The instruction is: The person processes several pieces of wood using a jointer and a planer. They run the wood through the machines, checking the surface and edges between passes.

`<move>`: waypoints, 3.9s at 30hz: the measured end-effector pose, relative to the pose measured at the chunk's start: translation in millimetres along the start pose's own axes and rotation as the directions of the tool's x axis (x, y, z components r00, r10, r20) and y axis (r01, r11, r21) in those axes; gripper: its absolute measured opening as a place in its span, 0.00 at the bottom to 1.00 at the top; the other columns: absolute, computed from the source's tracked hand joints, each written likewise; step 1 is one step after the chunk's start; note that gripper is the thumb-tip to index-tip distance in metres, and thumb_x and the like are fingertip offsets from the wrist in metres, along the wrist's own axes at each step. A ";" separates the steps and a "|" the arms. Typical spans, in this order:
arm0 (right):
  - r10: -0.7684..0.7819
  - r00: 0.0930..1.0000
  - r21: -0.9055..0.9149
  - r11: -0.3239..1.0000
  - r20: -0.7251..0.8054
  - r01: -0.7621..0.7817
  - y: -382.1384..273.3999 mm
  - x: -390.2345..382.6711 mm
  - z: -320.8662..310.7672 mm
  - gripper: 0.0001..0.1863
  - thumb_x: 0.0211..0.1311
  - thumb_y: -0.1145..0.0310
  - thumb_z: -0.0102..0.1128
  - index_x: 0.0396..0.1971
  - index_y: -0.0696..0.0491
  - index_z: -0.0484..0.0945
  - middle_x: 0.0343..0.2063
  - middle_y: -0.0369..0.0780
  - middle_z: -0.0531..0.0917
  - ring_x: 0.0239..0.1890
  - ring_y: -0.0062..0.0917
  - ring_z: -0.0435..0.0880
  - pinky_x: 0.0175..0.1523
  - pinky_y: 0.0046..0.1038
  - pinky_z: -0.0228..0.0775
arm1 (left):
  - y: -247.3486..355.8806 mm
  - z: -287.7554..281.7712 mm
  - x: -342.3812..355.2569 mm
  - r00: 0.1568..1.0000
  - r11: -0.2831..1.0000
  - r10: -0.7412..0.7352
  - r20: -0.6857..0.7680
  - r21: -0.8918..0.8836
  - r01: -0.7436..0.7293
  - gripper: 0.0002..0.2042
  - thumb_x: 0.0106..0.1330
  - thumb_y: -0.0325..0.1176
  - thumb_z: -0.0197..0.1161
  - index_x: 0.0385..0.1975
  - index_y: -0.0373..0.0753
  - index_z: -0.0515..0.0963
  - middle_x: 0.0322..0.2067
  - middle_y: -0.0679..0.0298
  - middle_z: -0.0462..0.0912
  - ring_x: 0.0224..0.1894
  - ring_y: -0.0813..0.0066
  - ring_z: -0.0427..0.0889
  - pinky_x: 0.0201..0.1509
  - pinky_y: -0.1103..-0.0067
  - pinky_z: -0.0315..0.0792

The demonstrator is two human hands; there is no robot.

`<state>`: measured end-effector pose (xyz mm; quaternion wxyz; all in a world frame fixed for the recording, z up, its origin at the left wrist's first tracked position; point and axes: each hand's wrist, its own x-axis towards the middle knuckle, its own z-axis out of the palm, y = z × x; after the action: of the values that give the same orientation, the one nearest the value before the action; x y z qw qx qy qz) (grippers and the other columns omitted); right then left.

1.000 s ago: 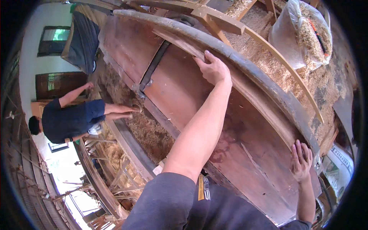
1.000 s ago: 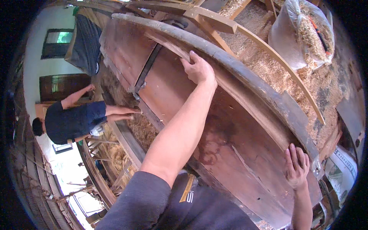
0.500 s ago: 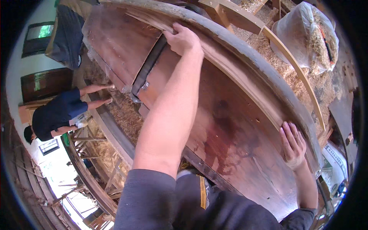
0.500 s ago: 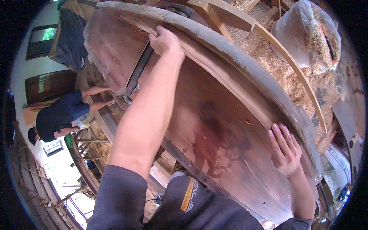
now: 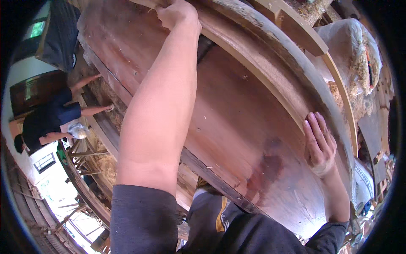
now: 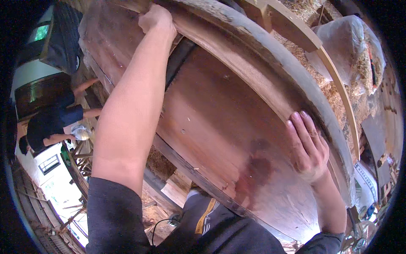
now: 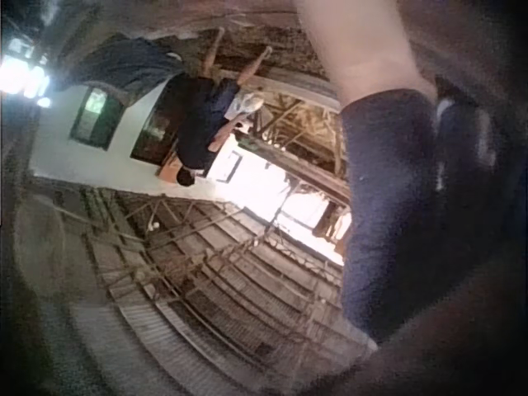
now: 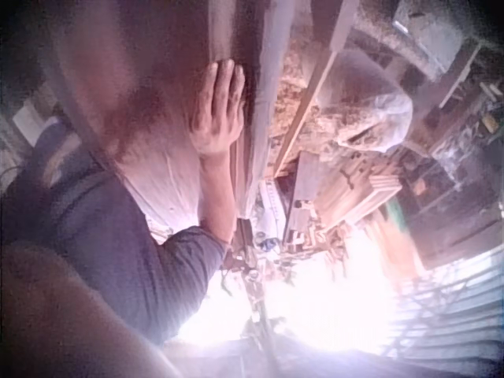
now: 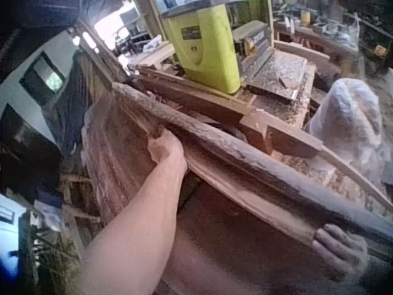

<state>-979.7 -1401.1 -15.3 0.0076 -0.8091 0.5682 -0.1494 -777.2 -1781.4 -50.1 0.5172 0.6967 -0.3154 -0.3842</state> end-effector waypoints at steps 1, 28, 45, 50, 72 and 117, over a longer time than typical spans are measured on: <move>0.010 1.000 0.011 1.000 -0.005 -0.010 -0.6 11.5 4.3 0.24 0.49 0.80 0.62 0.51 0.66 0.82 0.54 0.55 0.84 0.58 0.51 0.84 0.60 0.43 0.79 | 1.6 2.6 11.7 0.999 0.999 0.039 -0.028 0.034 -0.038 0.26 0.74 0.43 0.58 0.66 0.34 0.72 0.62 0.47 0.78 0.59 0.51 0.82 0.59 0.64 0.79; 0.022 0.988 -0.067 0.997 -0.155 -0.032 -18.6 230.9 85.6 0.24 0.51 0.82 0.62 0.52 0.57 0.85 0.53 0.46 0.86 0.55 0.41 0.86 0.55 0.36 0.82 | 13.8 18.6 230.0 0.994 0.995 0.085 0.069 0.042 -0.088 0.27 0.70 0.42 0.57 0.61 0.26 0.75 0.60 0.46 0.80 0.59 0.53 0.82 0.61 0.64 0.74; 0.174 0.966 0.023 0.985 -0.192 -0.173 -12.7 397.5 145.5 0.28 0.58 0.75 0.60 0.61 0.56 0.75 0.62 0.49 0.78 0.62 0.44 0.78 0.61 0.42 0.77 | 12.6 -11.7 139.5 0.922 0.979 0.187 0.338 0.009 -0.202 0.27 0.67 0.47 0.67 0.59 0.31 0.78 0.57 0.45 0.83 0.61 0.50 0.80 0.64 0.65 0.73; 0.041 0.953 0.059 0.998 -0.301 -0.024 -59.3 432.2 169.2 0.26 0.57 0.72 0.63 0.59 0.53 0.79 0.57 0.47 0.83 0.57 0.44 0.82 0.59 0.42 0.78 | 6.4 -75.5 181.6 0.909 0.833 0.393 0.141 0.365 -0.417 0.27 0.70 0.48 0.64 0.59 0.33 0.78 0.55 0.47 0.84 0.57 0.53 0.82 0.61 0.68 0.75; 0.172 0.982 0.021 0.985 -0.079 -0.171 -181.3 386.8 180.5 0.22 0.61 0.55 0.65 0.55 0.43 0.83 0.29 0.52 0.86 0.42 0.49 0.85 0.53 0.47 0.77 | -99.1 -482.2 -192.8 0.821 0.989 0.011 0.570 0.116 -0.094 0.17 0.74 0.43 0.63 0.52 0.37 0.83 0.45 0.55 0.89 0.45 0.61 0.89 0.51 0.68 0.82; 0.339 0.937 0.310 0.885 0.077 -0.346 -241.9 -416.6 -67.2 0.31 0.46 0.62 0.74 0.55 0.51 0.82 0.54 0.52 0.83 0.44 0.48 0.80 0.48 0.45 0.76 | -130.1 -312.9 -348.4 0.927 0.746 0.277 0.253 0.552 -0.374 0.45 0.66 0.44 0.62 0.79 0.39 0.46 0.78 0.40 0.44 0.80 0.45 0.47 0.79 0.47 0.47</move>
<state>-903.6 -920.9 -4.2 0.1704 -0.6856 0.6703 -0.2271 -678.4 -1305.6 -49.4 0.3076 0.7244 -0.5751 -0.2233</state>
